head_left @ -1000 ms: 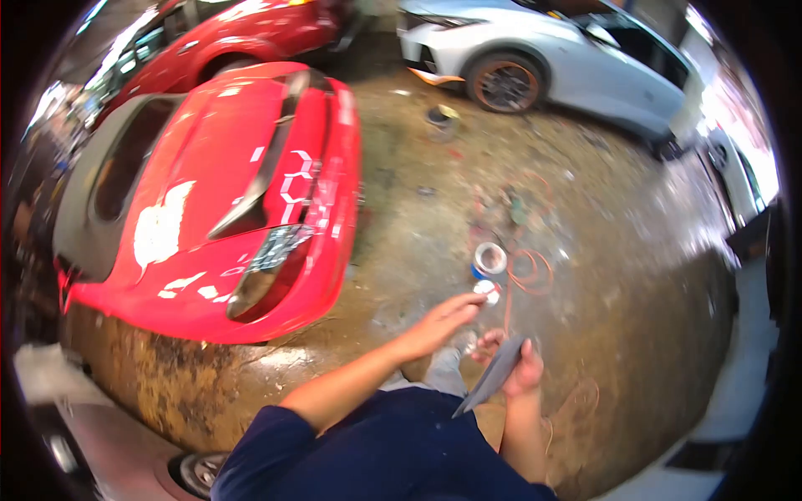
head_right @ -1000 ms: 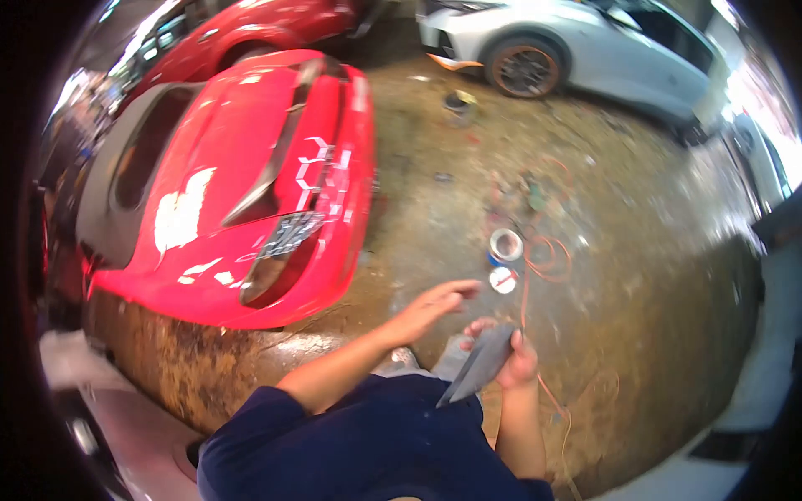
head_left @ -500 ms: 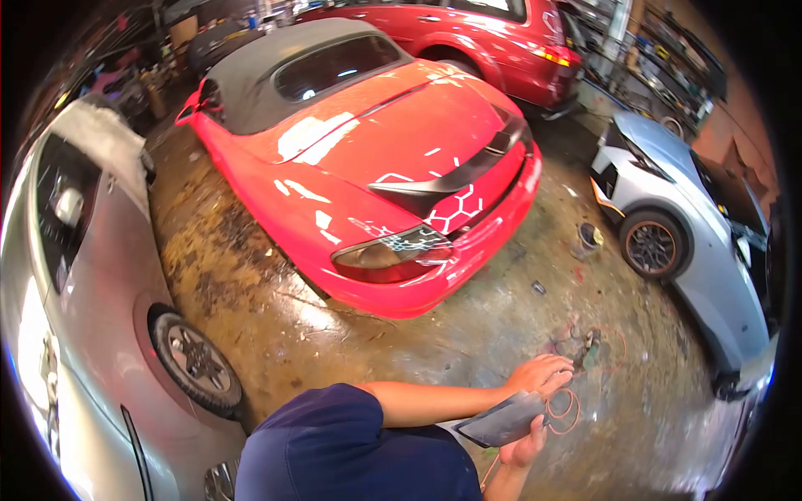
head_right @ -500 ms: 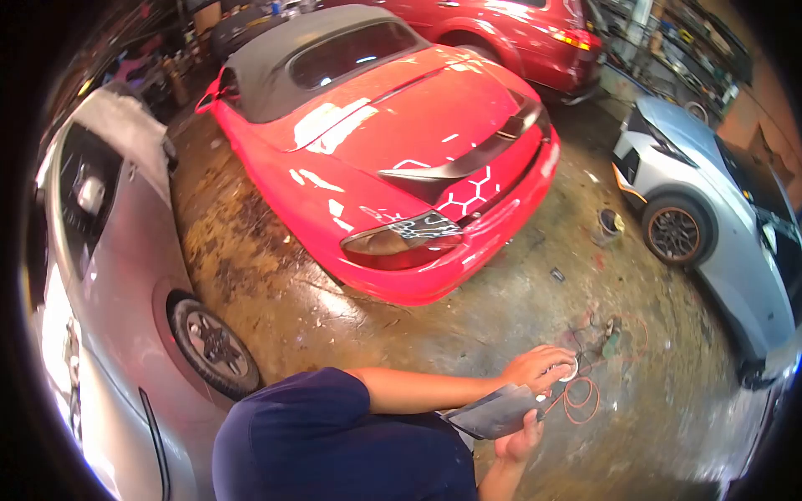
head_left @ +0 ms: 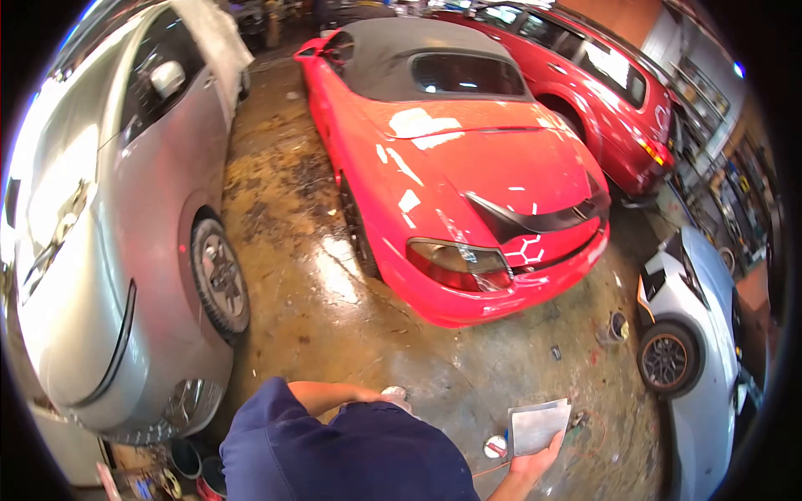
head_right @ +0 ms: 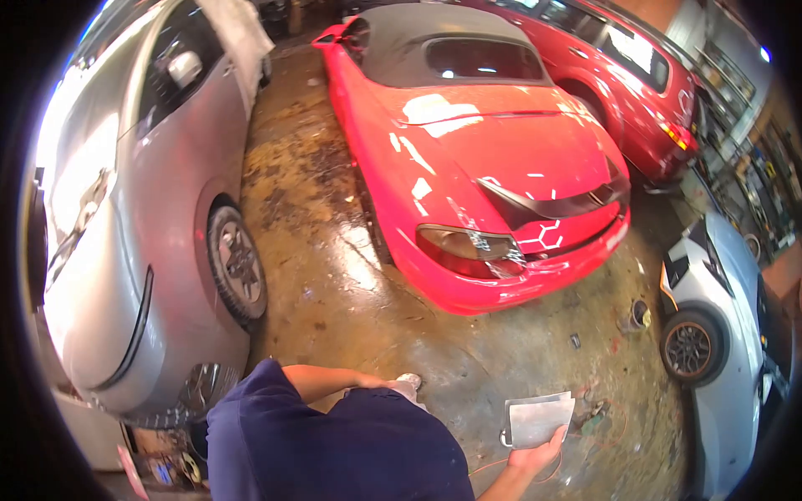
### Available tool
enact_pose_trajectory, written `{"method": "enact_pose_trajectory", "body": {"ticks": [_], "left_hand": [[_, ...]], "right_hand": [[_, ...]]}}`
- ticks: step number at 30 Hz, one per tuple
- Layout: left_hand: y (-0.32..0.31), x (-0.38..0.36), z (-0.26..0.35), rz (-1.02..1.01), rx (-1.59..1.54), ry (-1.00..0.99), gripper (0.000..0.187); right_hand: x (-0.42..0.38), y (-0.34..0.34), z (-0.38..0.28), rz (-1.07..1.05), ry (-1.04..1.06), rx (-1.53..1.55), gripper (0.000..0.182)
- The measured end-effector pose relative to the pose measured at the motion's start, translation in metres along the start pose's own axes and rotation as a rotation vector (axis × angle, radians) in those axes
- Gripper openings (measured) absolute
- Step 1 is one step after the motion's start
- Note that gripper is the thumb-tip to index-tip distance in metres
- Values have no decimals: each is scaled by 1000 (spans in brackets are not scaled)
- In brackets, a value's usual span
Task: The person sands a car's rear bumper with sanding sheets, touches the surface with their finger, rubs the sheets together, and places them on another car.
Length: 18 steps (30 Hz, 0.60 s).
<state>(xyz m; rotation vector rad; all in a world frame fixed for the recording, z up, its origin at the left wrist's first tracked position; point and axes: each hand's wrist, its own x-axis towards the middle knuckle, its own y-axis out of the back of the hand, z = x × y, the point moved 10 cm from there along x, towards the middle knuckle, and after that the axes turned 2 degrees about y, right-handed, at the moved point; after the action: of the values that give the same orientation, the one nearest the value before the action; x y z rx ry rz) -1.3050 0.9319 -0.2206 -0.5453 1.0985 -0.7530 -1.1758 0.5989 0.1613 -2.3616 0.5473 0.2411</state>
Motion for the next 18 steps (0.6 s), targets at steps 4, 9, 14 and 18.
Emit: {"method": "enact_pose_trajectory", "body": {"ticks": [4,9,14,18], "left_hand": [[-26,-86,-67,226,-338,-74,73],[-87,-149,-53,375,-84,-278,71],[-216,-195,49,488,768,-410,86],[-245,-183,82,482,323,-624,79]], "right_hand": [[-22,-22,13,51,-86,-58,53],[-45,-7,67,-41,-216,30,49],[-105,-25,153,-82,-420,242,50],[-154,-77,170,-245,-304,92,60]]}}
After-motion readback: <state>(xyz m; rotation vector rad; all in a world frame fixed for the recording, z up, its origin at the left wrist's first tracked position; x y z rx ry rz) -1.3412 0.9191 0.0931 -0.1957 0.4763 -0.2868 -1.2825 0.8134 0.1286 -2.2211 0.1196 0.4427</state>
